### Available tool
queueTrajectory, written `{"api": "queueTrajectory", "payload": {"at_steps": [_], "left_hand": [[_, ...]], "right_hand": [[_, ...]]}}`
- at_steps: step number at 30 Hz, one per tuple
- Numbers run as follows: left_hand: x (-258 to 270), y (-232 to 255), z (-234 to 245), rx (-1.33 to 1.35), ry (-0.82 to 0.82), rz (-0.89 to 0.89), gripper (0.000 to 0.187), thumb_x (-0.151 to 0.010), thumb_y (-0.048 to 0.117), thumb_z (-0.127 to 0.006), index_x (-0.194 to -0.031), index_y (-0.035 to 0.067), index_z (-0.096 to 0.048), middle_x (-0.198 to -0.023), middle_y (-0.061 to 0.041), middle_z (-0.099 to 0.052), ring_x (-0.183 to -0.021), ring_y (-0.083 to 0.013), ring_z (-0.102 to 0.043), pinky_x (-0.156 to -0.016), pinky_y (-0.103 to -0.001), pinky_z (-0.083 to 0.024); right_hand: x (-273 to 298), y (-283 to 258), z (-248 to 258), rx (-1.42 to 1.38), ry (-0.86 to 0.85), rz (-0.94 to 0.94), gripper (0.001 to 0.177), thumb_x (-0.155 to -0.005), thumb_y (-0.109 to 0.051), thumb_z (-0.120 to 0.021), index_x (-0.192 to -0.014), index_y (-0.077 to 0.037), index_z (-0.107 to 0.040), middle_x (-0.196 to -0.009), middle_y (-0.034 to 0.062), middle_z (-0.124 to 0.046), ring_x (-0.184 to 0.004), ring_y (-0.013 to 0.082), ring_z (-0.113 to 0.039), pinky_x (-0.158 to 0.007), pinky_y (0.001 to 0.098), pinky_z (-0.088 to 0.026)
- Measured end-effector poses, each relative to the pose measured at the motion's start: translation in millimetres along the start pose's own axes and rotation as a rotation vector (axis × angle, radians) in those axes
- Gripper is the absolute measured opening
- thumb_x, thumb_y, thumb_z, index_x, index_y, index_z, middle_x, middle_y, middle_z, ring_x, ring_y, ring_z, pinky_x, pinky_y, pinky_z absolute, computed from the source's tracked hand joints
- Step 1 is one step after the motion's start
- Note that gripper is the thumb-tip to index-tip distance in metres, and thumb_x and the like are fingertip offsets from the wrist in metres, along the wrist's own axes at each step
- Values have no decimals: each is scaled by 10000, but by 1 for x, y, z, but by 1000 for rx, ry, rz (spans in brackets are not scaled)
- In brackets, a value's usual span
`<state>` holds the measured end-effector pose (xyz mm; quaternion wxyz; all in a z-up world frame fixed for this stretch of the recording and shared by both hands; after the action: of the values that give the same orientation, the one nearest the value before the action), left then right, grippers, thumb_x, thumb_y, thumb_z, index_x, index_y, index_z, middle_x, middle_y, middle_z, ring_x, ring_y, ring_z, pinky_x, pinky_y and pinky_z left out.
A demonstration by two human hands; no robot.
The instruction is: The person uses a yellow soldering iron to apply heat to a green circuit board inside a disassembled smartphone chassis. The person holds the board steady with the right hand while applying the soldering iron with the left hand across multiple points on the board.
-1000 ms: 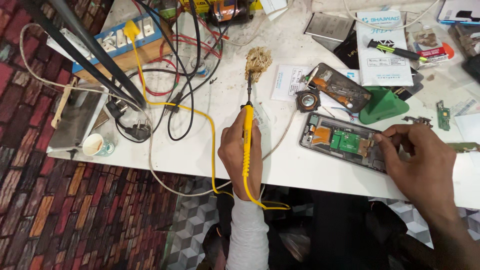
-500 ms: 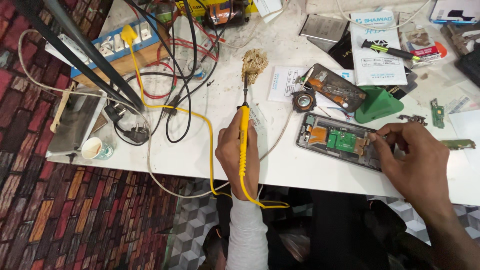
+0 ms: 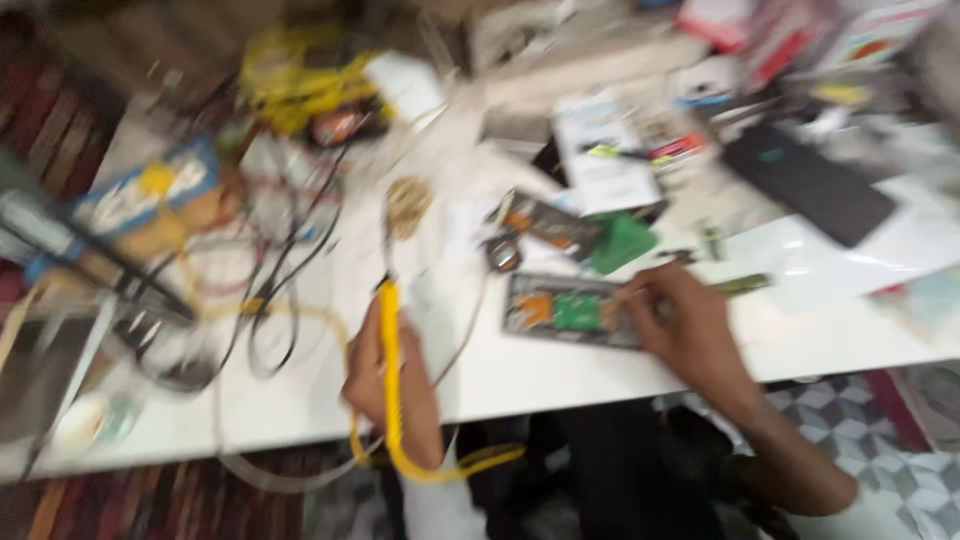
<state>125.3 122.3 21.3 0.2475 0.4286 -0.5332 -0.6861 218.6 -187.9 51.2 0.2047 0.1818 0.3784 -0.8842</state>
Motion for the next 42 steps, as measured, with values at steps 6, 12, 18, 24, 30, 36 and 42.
{"api": "queueTrajectory", "payload": {"at_steps": [6, 12, 18, 24, 30, 36, 42], "left_hand": [[23, 7, 11, -151, -131, -170, 353, -937, 31, -723, -1285, -23, -697, -977, -192, -740, -870, -244, -734, -787, -352, -568], [41, -74, -1, 15, -348, -168, 449, -972, 76, -626, -1392, -70, -560, -1038, -223, -749, -953, -271, -756, -909, -352, -568], [66, -202, -19, -65, -498, -52, 448, -957, 80, -635, -1376, -66, -571, -1008, -208, -753, -935, -264, -766, -896, -354, -588], [89, -280, -52, -95, -531, -46, 448, -942, 84, -643, -1361, -62, -582, -977, -193, -758, -917, -257, -776, -883, -357, -609], [112, -318, -71, -103, -523, -71, 447, -927, 88, -652, -1345, -58, -594, -947, -178, -762, -899, -251, -787, -870, -359, -630], [127, -235, -38, 28, -328, -339, 446, -912, 92, -661, -1330, -54, -605, -917, -163, -766, -881, -244, -797, -857, -361, -650], [149, -63, 17, -17, -240, -154, 346, -875, -9, -695, -1220, -43, -690, -930, -170, -786, -837, -245, -812, -789, -338, -651]], "right_hand": [[0, -10, 4, 3, -31, 20, 129, -863, -112, -773, -916, -29, -691, -862, 113, -691, -751, 252, -705, -654, 375, -550], [-3, -21, 9, -31, -39, 58, 134, -883, -125, -755, -894, -25, -668, -894, 102, -695, -766, 241, -714, -660, 367, -567], [-5, -20, 9, 12, -56, 46, 137, -874, -122, -773, -890, -17, -686, -847, 109, -681, -713, 246, -687, -617, 385, -546], [-6, -21, 9, 8, -87, 18, 148, -874, -133, -774, -902, -12, -694, -817, 103, -677, -687, 210, -692, -576, 360, -547], [-6, -21, 10, 9, -64, 48, 147, -868, -122, -783, -891, -7, -694, -799, 102, -670, -683, 214, -687, -580, 358, -540], [-4, -17, 6, 4, -40, 62, 115, -858, -98, -784, -867, -24, -696, -799, 107, -673, -698, 244, -690, -611, 376, -542], [-2, -12, 5, 3, 25, 134, 66, -853, -42, -757, -881, -26, -700, -870, 122, -702, -812, 277, -697, -701, 393, -539]]}}
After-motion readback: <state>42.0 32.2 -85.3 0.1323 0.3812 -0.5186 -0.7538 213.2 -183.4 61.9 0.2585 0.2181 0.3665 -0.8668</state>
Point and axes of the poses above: each hand's wrist, its own x-axis away from the middle knuckle, its own z-axis out of the back of the hand, y = z × x, the point moved 7 cm from there along -x, towards the middle knuckle
